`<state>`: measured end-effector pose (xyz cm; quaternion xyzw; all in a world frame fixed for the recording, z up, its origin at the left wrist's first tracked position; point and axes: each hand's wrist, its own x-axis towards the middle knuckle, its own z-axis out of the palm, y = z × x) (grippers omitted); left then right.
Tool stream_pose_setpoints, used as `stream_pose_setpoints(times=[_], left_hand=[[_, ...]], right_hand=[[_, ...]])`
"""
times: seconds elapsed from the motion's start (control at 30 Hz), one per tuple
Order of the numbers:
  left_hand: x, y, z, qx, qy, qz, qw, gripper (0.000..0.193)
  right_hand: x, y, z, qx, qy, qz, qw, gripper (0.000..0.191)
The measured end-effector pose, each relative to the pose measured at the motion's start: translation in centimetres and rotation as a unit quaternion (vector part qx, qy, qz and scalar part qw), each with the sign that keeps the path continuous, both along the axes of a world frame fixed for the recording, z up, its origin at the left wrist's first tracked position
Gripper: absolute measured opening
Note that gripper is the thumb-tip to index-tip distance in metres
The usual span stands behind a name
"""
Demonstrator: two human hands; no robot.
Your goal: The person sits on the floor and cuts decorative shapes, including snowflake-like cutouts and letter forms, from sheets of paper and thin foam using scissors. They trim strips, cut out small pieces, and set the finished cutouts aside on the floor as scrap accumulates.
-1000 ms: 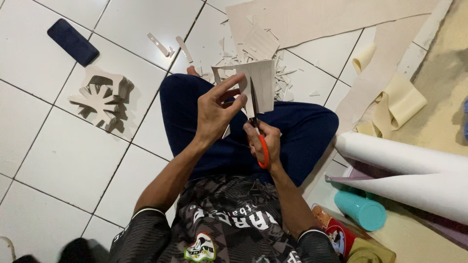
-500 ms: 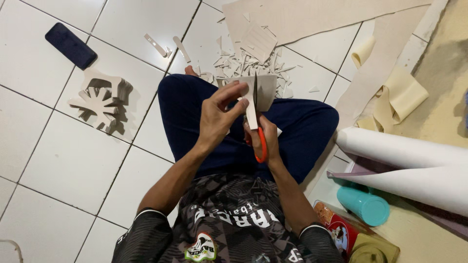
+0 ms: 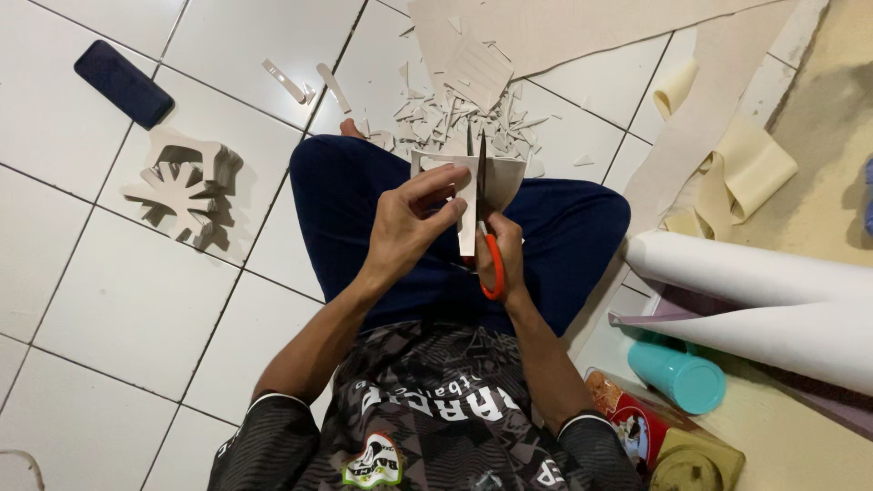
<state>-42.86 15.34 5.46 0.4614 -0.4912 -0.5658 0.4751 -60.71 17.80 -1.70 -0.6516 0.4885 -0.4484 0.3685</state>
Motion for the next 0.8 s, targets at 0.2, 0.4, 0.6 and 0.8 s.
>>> stream_pose_setpoints(times=[0.2, 0.4, 0.6, 0.8], left_hand=[[0.6, 0.1, 0.5, 0.030, -0.014, -0.038, 0.999, 0.040], [1.5, -0.2, 0.8, 0.029, -0.002, -0.076, 0.997, 0.040], [2.2, -0.7, 1.2, 0.031, -0.039, -0.099, 0.994, 0.038], [2.6, -1.7, 2.9, 0.046, -0.061, -0.122, 0.990, 0.039]], right_hand=[[0.0, 0.3, 1.1, 0.073, -0.041, 0.015, 0.996, 0.031], [0.0, 0.4, 2.7, 0.156, -0.126, 0.033, 0.979, 0.027], [0.1, 0.7, 3.8, 0.193, -0.125, 0.021, 0.973, 0.028], [0.0, 0.7, 5.1, 0.179, -0.111, 0.046, 0.976, 0.032]])
